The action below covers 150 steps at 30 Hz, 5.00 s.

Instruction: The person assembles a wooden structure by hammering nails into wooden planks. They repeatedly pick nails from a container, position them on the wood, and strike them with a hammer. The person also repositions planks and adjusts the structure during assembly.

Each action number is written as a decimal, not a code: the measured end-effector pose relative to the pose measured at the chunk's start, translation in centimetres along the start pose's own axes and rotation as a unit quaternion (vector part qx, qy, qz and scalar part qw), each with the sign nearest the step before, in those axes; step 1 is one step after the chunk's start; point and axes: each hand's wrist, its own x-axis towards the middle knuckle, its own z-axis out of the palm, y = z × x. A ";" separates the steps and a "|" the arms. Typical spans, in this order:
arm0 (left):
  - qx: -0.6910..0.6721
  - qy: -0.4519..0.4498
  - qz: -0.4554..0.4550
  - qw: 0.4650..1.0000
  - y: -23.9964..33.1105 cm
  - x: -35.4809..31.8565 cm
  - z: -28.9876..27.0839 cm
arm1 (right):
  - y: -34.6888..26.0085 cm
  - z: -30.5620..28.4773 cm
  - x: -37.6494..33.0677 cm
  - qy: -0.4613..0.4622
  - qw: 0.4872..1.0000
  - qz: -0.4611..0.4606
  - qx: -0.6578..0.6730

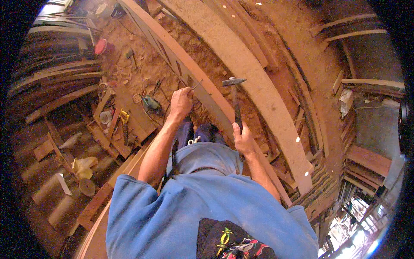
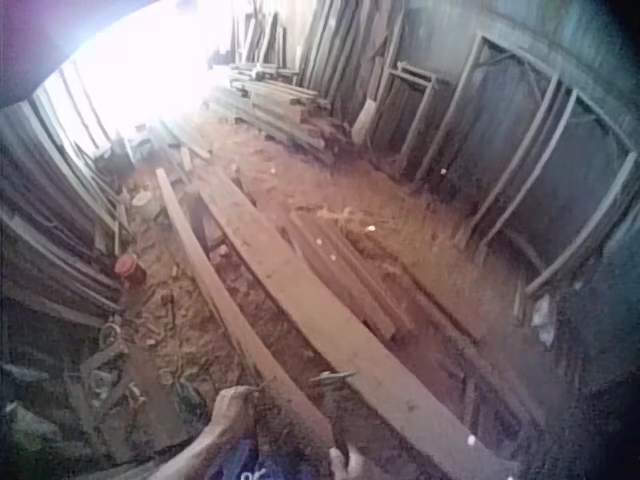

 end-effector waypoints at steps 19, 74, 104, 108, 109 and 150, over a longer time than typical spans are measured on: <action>0.041 -0.021 0.036 0.998 -0.2 0.4 -0.2 | -7.2 0.9 1.9 0.036 0.980 -0.151 -0.127; -0.012 -0.049 -0.023 0.998 1.0 1.5 -0.5 | 1.4 1.2 2.3 0.170 0.972 -0.160 -0.038; 0.023 -0.201 0.151 0.968 8.9 -9.7 5.6 | 10.0 1.0 -6.1 0.203 0.973 -0.072 0.081; 0.033 -0.205 0.153 0.966 10.2 -10.8 6.3 | 10.9 1.1 -8.0 0.216 0.972 -0.059 0.078; 0.034 -0.198 0.154 0.967 10.5 -11.0 6.5 | 11.0 1.1 -8.5 0.219 0.971 -0.055 0.077; -0.119 -0.141 0.126 0.975 10.7 -12.2 9.3 | 8.0 -1.4 -13.3 0.194 0.954 -0.081 -0.213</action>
